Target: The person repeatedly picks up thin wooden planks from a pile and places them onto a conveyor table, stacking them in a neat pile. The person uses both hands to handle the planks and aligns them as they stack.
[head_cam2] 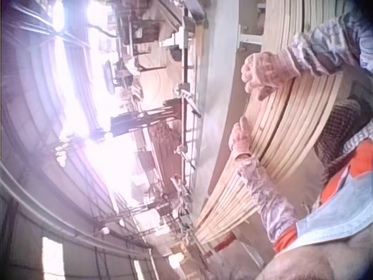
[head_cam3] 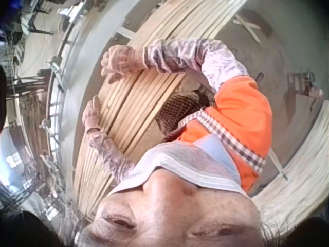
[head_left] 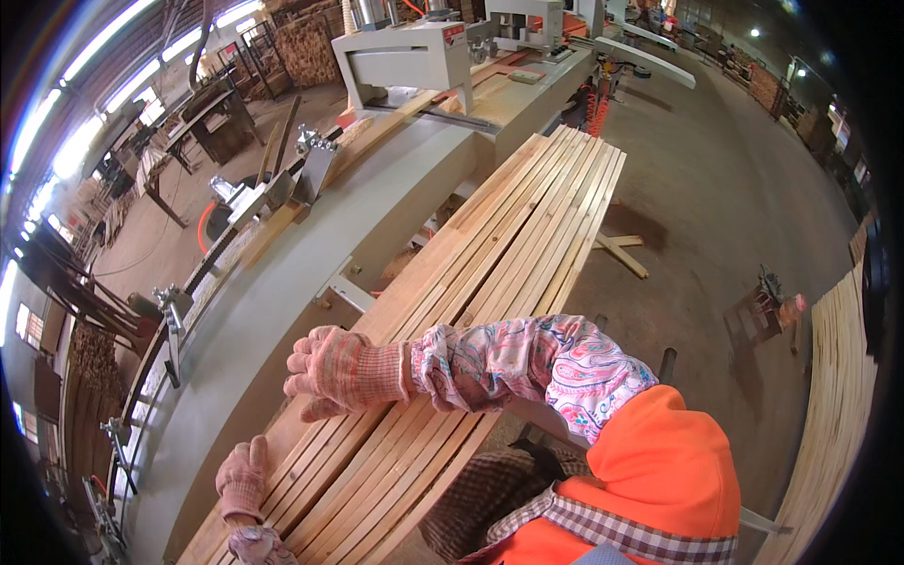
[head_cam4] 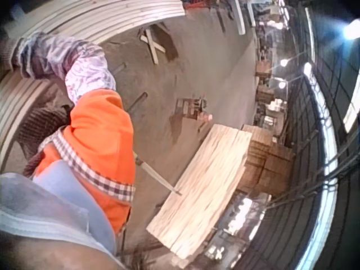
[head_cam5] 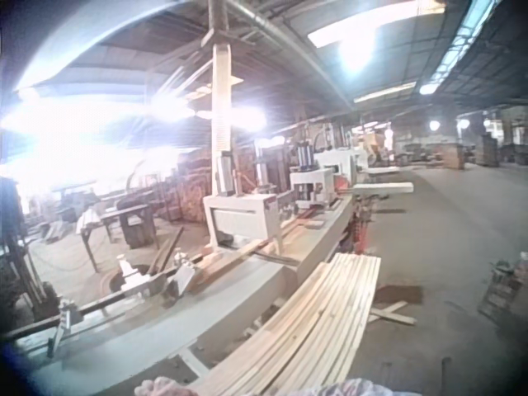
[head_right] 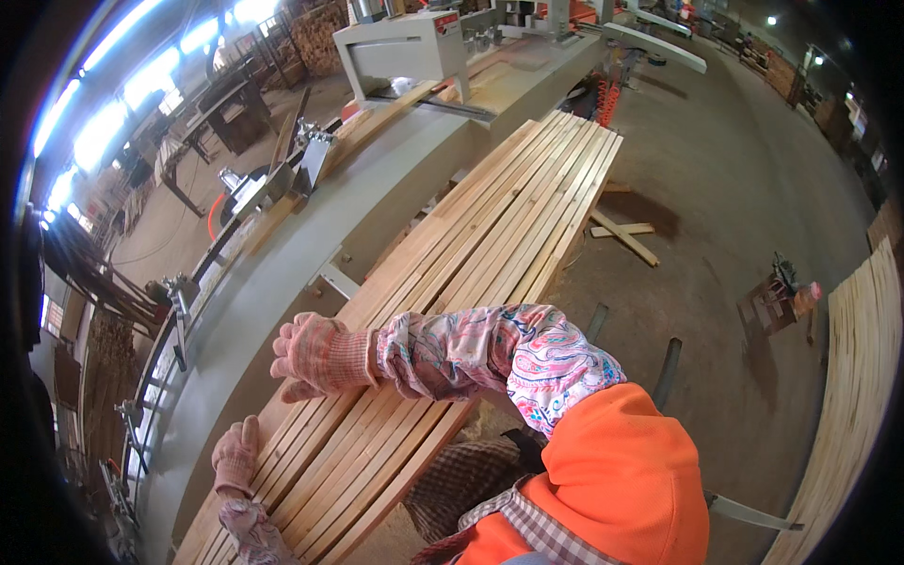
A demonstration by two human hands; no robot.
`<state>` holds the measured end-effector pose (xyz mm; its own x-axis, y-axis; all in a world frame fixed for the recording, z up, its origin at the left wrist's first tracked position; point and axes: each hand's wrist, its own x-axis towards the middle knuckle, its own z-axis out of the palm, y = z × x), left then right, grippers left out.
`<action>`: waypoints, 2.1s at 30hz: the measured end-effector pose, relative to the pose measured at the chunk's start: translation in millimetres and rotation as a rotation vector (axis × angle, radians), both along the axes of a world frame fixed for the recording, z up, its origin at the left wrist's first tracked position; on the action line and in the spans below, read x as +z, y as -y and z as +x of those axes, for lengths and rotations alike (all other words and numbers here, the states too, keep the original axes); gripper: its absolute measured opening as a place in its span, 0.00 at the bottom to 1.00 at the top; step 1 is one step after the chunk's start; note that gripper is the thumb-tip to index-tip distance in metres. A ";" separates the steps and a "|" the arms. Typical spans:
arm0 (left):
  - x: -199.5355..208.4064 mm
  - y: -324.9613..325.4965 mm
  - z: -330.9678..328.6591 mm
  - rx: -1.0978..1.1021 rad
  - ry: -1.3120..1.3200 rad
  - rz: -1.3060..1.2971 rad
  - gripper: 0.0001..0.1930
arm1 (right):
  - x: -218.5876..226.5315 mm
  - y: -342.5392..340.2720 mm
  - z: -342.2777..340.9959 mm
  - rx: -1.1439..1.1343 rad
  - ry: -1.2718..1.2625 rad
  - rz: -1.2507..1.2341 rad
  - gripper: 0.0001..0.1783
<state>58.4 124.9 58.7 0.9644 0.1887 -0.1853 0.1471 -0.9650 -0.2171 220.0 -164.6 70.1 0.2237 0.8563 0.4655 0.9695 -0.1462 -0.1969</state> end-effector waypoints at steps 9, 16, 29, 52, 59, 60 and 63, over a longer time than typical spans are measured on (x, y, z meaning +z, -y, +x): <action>10.3 9.6 -16.8 0.291 0.223 -0.495 0.31 | 2.1 7.1 3.8 0.005 0.033 0.057 0.28; 24.6 27.5 -22.7 0.198 0.009 -0.379 0.39 | 53.6 -4.6 -4.3 -0.291 -0.401 -0.861 0.39; 18.1 32.7 -18.7 0.131 0.090 -0.295 0.30 | 48.3 -4.8 -0.7 -0.307 -0.437 -0.803 0.37; -12.7 -3.7 -17.7 -0.285 0.117 -0.153 0.21 | 15.4 -24.3 12.5 -0.271 -0.336 -0.710 0.16; -11.2 -24.3 -11.8 0.021 -0.094 -0.344 0.39 | 48.4 0.2 -5.3 -0.348 -0.339 -0.754 0.28; -12.7 -35.6 -15.5 0.059 -0.122 -0.370 0.42 | 48.5 0.5 -5.3 -0.348 -0.346 -0.748 0.27; -19.7 -80.4 -29.2 0.183 -0.226 -0.351 0.49 | 41.4 -7.4 -0.1 -0.288 -0.344 -0.736 0.23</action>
